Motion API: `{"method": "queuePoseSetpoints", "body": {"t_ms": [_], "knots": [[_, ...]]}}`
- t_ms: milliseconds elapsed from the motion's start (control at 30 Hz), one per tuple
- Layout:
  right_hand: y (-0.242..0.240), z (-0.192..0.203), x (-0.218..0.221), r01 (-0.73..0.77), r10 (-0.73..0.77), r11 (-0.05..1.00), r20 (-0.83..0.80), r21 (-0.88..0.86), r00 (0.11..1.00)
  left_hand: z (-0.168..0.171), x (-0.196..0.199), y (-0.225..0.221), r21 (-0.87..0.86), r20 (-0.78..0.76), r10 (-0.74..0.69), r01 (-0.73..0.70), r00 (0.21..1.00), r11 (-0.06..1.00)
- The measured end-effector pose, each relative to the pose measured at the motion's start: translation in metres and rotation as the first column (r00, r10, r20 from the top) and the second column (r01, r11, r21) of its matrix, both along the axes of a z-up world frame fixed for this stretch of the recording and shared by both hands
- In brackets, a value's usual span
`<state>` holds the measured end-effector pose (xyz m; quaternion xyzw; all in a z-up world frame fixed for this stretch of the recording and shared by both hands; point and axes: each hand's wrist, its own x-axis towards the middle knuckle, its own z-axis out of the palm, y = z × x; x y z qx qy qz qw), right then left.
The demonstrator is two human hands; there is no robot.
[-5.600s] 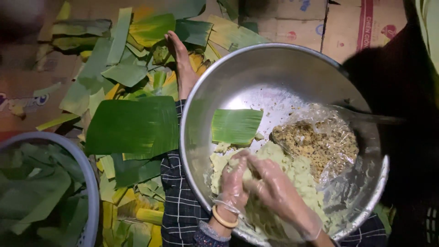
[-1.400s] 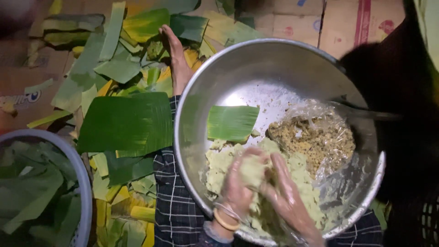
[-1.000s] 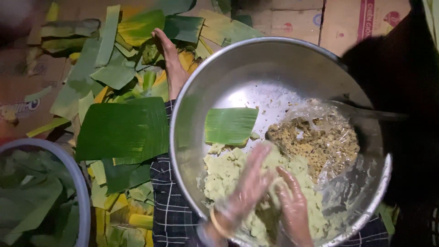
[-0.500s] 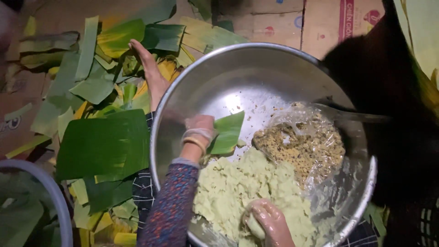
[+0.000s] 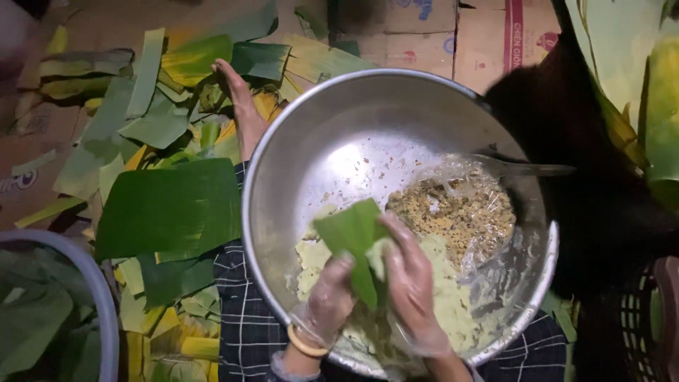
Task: Preparing food portions by shaping paste and placing them on banana leaves, including trimming leaves with scissors.
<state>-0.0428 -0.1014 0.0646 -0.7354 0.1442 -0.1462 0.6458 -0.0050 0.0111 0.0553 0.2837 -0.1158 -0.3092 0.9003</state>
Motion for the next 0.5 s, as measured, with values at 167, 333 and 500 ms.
{"method": "queuePoseSetpoints", "body": {"t_ms": [167,333,500], "knots": [[0.004,-0.099,0.011,-0.107,0.155,0.773,0.022,-0.625,0.988,-0.075,-0.001,-0.014,-0.183,-0.789,0.071,-0.344,0.610,0.921],[0.000,-0.061,0.008,-0.407,0.332,0.820,-0.244,-0.402,0.911,-0.073,0.003,-0.002,0.645,-0.461,0.581,-0.197,0.670,0.738],[0.011,-0.108,-0.016,0.016,0.241,0.096,0.038,-0.995,0.970,-0.195,-0.040,0.008,0.145,0.834,-0.528,-0.987,0.163,-0.076]]}}
